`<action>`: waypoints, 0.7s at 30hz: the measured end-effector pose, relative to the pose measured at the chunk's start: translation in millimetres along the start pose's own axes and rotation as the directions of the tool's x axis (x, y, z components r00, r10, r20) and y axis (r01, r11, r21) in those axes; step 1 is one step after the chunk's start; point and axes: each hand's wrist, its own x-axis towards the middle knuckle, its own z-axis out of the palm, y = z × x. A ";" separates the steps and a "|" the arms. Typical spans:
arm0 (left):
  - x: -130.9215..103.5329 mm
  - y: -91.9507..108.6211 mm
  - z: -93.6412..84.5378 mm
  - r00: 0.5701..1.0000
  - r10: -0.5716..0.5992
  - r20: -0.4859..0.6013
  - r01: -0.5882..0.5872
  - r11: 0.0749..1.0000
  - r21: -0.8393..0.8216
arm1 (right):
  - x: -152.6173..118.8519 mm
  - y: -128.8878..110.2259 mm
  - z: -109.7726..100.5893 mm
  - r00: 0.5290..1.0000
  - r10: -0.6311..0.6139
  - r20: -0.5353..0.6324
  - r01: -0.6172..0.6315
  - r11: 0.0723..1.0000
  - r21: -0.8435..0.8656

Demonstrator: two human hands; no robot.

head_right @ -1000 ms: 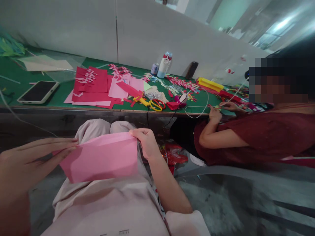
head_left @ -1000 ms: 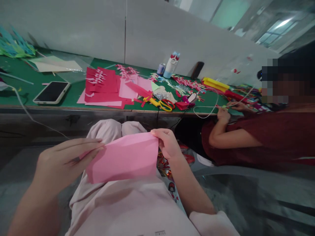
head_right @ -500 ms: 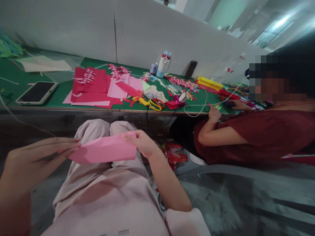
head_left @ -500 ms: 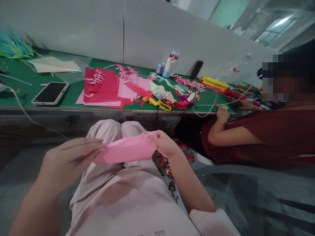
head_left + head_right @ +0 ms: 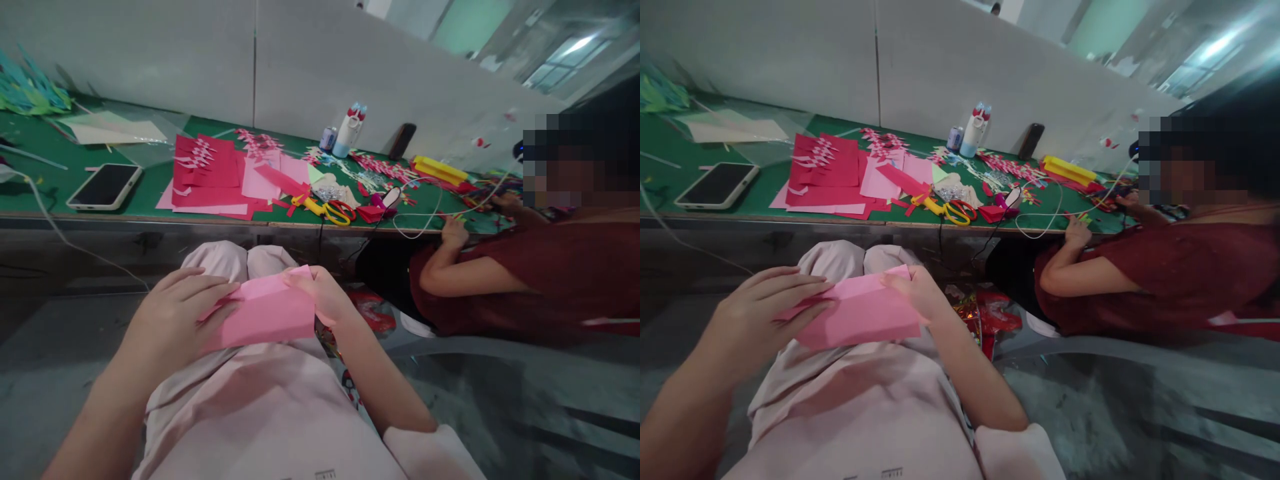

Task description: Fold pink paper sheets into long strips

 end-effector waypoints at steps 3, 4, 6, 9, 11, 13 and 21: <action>4.6 3.8 0.0 1.000 -0.001 0.003 0.001 1.000 -0.023 | -3.0 -1.7 1.2 1.000 -0.024 0.014 0.024 1.000 -0.010; 5.4 4.5 -0.5 1.000 -0.008 0.008 0.008 0.999 -0.034 | -4.0 -2.4 1.6 0.999 -0.030 0.014 0.030 1.000 -0.008; 5.9 5.8 -1.6 1.000 -0.026 0.013 0.027 0.998 -0.060 | -5.7 -3.6 2.3 0.999 -0.041 0.018 0.042 0.999 -0.006; 4.6 7.6 -2.8 0.998 -0.059 -0.011 0.058 0.994 -0.089 | -6.7 -4.3 3.0 0.997 -0.063 0.032 0.063 0.998 -0.005; 3.5 8.7 -3.3 0.995 -0.098 -0.020 0.096 0.990 -0.106 | -6.3 -4.1 3.1 0.996 -0.084 0.038 0.084 0.996 0.001; 3.0 9.8 -4.2 0.990 -0.136 -0.022 0.132 0.983 -0.128 | -5.6 -4.1 2.5 0.995 -0.094 0.043 0.095 0.995 -0.009; 10.4 3.7 -16.9 0.935 -0.282 0.215 0.337 0.897 -0.287 | -9.5 -13.3 -1.2 0.984 -0.136 0.118 0.160 0.960 -0.229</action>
